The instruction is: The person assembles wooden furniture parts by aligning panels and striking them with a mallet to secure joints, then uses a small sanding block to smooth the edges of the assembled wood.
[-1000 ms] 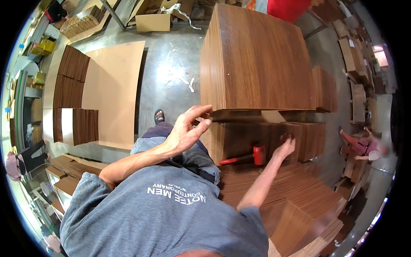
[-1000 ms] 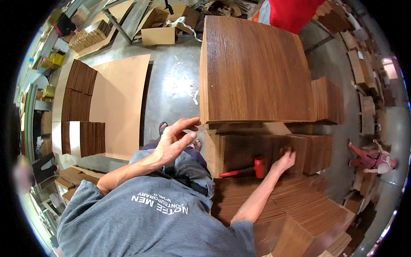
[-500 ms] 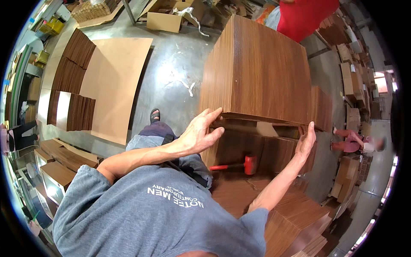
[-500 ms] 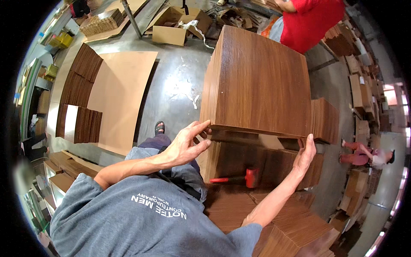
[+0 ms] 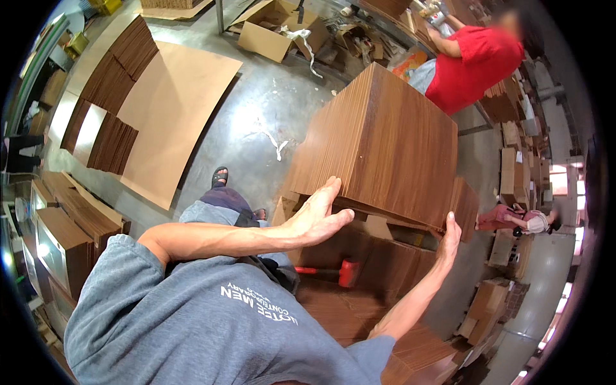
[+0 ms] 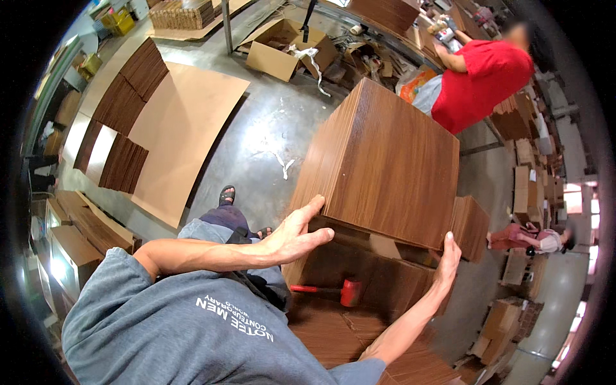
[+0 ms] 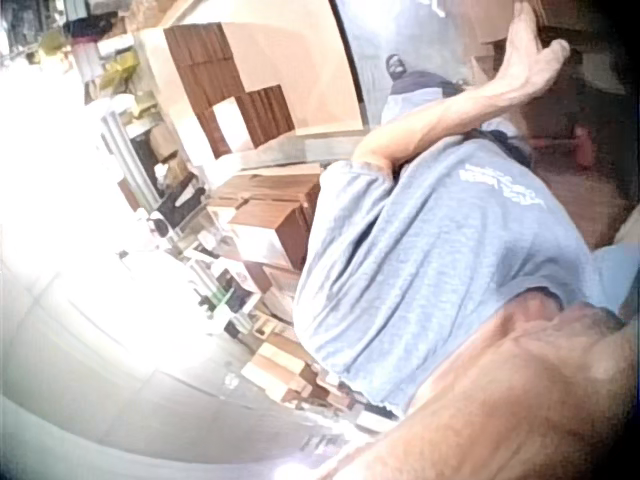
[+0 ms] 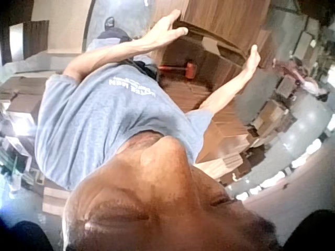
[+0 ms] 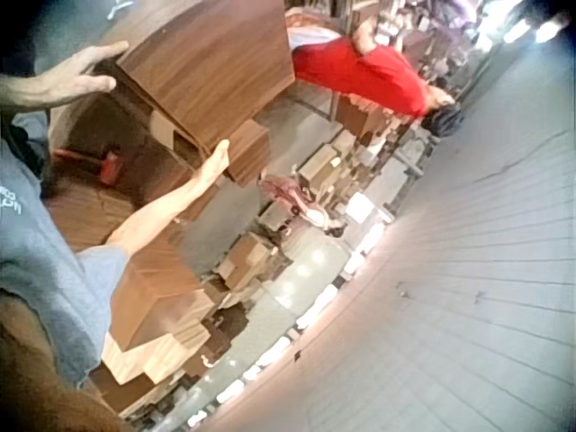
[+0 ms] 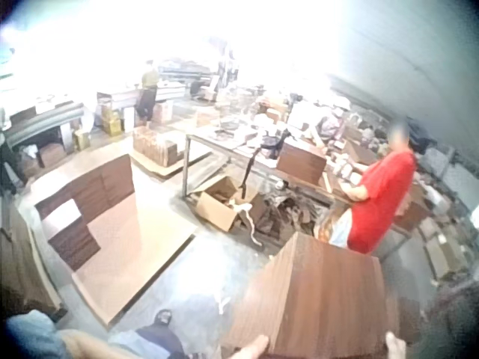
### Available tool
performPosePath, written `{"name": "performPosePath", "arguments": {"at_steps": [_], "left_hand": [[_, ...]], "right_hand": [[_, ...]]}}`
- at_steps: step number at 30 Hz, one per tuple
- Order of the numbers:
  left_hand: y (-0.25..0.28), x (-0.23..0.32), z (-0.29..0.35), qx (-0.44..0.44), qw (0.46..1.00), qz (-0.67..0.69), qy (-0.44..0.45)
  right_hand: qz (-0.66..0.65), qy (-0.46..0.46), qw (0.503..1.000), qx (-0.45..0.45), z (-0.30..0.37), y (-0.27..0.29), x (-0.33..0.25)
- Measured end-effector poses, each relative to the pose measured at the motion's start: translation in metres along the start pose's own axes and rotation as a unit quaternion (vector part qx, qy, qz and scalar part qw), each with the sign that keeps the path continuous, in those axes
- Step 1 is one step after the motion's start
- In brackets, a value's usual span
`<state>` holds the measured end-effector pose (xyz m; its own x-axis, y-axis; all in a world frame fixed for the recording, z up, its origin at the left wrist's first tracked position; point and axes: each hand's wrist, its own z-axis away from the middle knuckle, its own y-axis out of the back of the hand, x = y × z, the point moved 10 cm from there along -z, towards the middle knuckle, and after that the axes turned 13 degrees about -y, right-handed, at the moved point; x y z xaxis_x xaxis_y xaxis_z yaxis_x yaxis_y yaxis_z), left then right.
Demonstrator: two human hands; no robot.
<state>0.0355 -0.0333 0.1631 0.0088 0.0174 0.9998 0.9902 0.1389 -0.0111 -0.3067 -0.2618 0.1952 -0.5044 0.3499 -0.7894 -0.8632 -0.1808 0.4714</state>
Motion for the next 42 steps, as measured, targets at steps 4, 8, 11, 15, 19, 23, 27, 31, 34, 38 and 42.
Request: {"name": "performPosePath", "arguments": {"at_steps": [4,8,11,15,19,23,27,31,34,38,42], "left_hand": [[-0.002,-0.009,0.000,0.032,0.998,0.040,0.026],[0.002,-0.006,0.000,0.049,0.997,0.052,0.027],[-0.003,0.000,0.000,0.041,0.997,0.051,0.040],[-0.011,0.004,-0.002,0.025,0.999,0.002,0.046],[-0.007,0.017,-0.002,0.024,0.998,0.027,0.052],[0.005,0.011,-0.002,0.030,0.996,0.068,0.052],[0.028,0.001,-0.032,0.080,0.997,0.024,-0.003],[0.043,0.000,-0.108,0.098,0.992,-0.066,-0.050],[0.057,-0.022,-0.165,0.126,0.986,-0.104,-0.042],[0.072,-0.011,-0.207,0.169,0.977,-0.103,-0.072],[0.068,-0.009,-0.219,0.186,0.972,-0.119,-0.077]], "right_hand": [[0.012,-0.016,1.000,0.000,-0.001,0.000,0.005],[-0.010,-0.022,1.000,-0.010,0.002,-0.004,0.000],[0.019,-0.008,0.999,-0.035,0.002,-0.004,0.000],[0.034,0.012,0.998,-0.044,0.005,-0.006,-0.004],[0.039,0.013,0.998,-0.043,-0.014,0.007,0.012],[0.100,-0.002,0.995,0.006,-0.035,0.014,-0.003],[0.033,0.023,0.995,-0.092,-0.042,-0.020,-0.056],[-0.057,0.066,0.980,-0.179,-0.039,-0.072,-0.114],[-0.007,0.034,0.981,-0.192,-0.046,-0.101,-0.129],[0.036,0.012,0.981,-0.192,-0.053,-0.115,-0.147],[0.048,-0.002,0.982,-0.184,-0.061,-0.117,-0.158]]}}
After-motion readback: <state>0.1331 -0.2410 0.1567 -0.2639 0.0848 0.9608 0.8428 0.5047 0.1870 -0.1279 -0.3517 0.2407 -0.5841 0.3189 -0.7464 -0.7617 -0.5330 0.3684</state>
